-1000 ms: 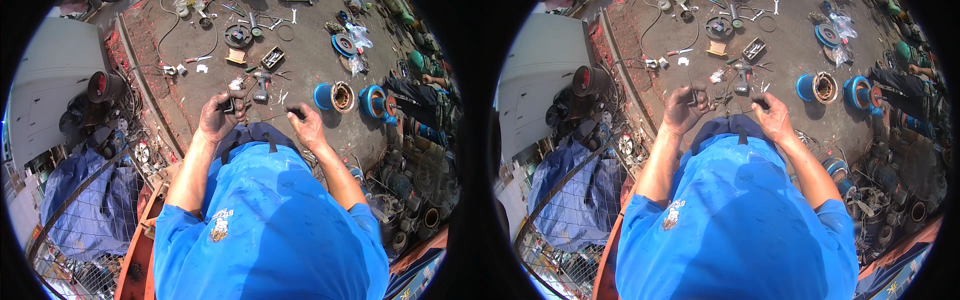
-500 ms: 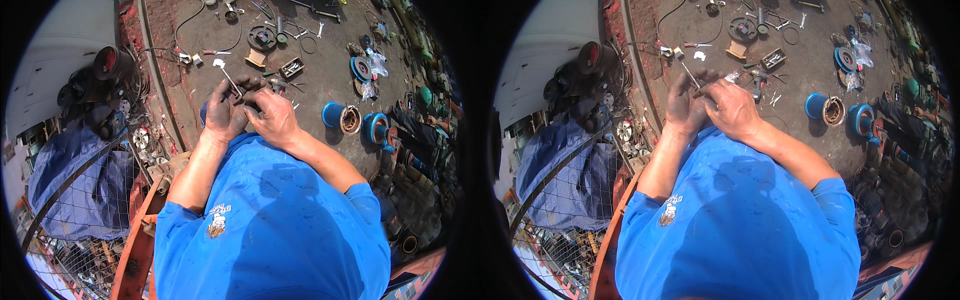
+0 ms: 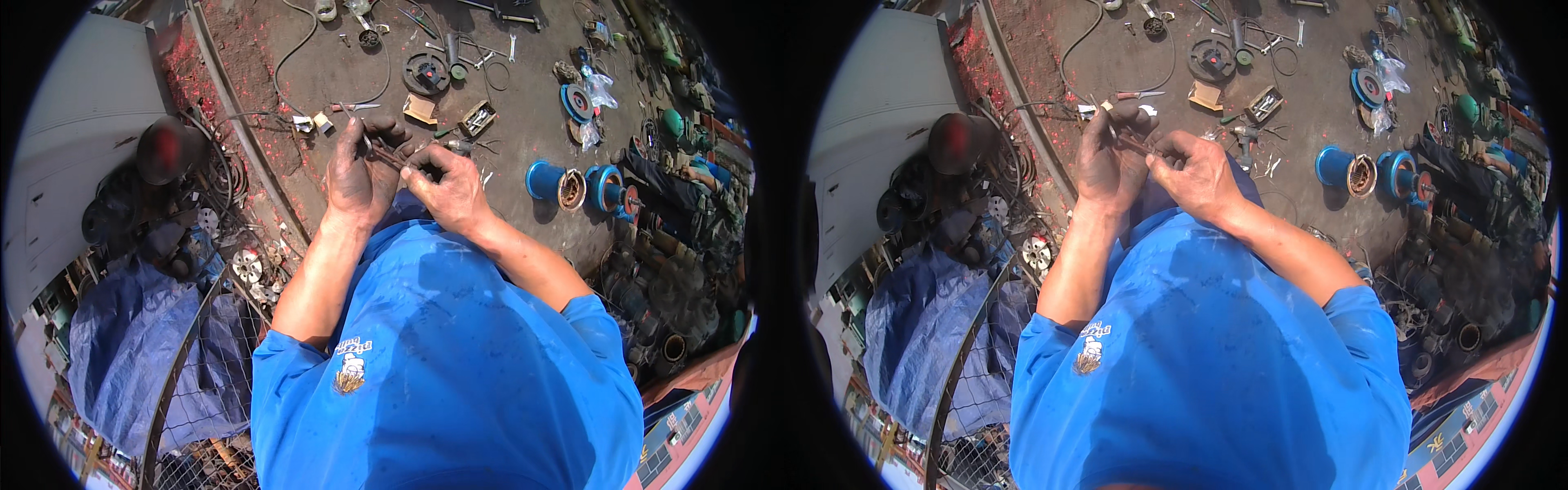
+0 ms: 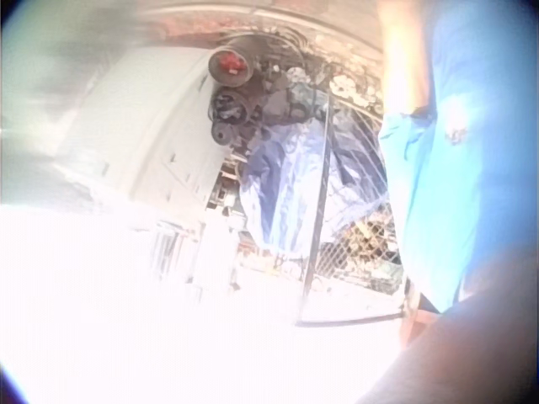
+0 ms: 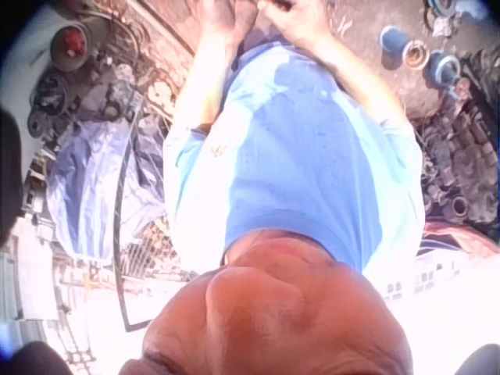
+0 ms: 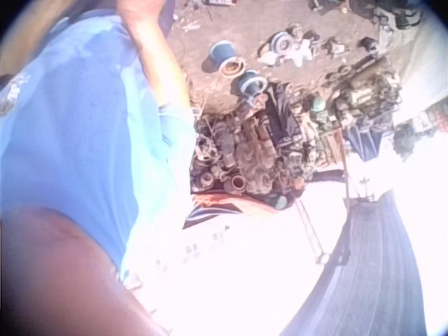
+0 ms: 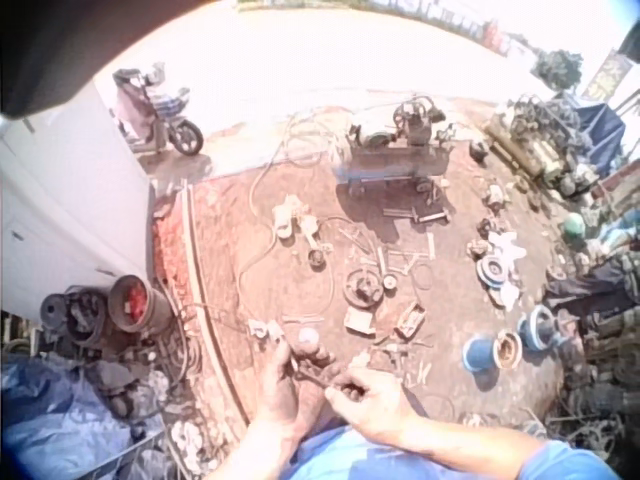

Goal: The person uses a hammer and wrench to adjust and tighten components on a motor assembly. They then walk through a scrap yard, pick up a small metal part, and return to the motor to continue working on it.

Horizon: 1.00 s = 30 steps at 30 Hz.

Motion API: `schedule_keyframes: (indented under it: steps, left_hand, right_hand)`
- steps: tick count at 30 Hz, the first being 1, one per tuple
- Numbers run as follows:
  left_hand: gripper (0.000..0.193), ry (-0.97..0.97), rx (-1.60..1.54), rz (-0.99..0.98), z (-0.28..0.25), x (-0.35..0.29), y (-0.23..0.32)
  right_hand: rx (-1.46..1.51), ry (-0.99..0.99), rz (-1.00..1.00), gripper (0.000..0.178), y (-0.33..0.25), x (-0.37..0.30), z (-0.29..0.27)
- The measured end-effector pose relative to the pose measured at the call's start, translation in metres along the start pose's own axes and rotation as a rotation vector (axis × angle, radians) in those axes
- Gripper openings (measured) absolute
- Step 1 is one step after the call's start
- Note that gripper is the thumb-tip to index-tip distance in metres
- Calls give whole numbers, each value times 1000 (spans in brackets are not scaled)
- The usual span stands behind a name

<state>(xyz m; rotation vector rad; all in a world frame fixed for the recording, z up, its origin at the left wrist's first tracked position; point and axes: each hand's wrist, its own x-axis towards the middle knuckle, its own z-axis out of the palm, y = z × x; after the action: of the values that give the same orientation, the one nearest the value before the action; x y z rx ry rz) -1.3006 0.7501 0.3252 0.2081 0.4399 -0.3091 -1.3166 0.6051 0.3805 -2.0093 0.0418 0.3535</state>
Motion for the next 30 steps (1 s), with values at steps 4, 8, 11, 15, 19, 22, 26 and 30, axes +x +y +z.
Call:
schedule_keyframes:
  steps: [4,8,11,15,19,22,26,30]
  left_hand:
    - [29,48,289,93,-1,39,53]
    - [28,23,517,29,21,69,84]
    - [31,113,792,80,50,99,96]
    - [24,266,975,281,95,154,105]
    - [22,143,1017,507,107,200,124]
    - [28,-32,1233,702,130,229,142]
    - [30,-142,1530,715,135,291,187]
    - [31,66,1228,198,129,363,230]
  right_hand:
    - [245,-111,261,22,-11,49,-13]
    - [25,-15,-53,17,-26,110,-20]
    - [-313,73,-516,19,-23,165,-29]
    - [-520,68,-805,20,-49,236,-53]
    - [176,-187,-222,24,-51,292,-50]
    - [1083,-601,514,42,-73,323,-69]
    - [359,-378,50,28,-82,385,-73]
    - [-418,-41,-706,20,-77,472,-66]
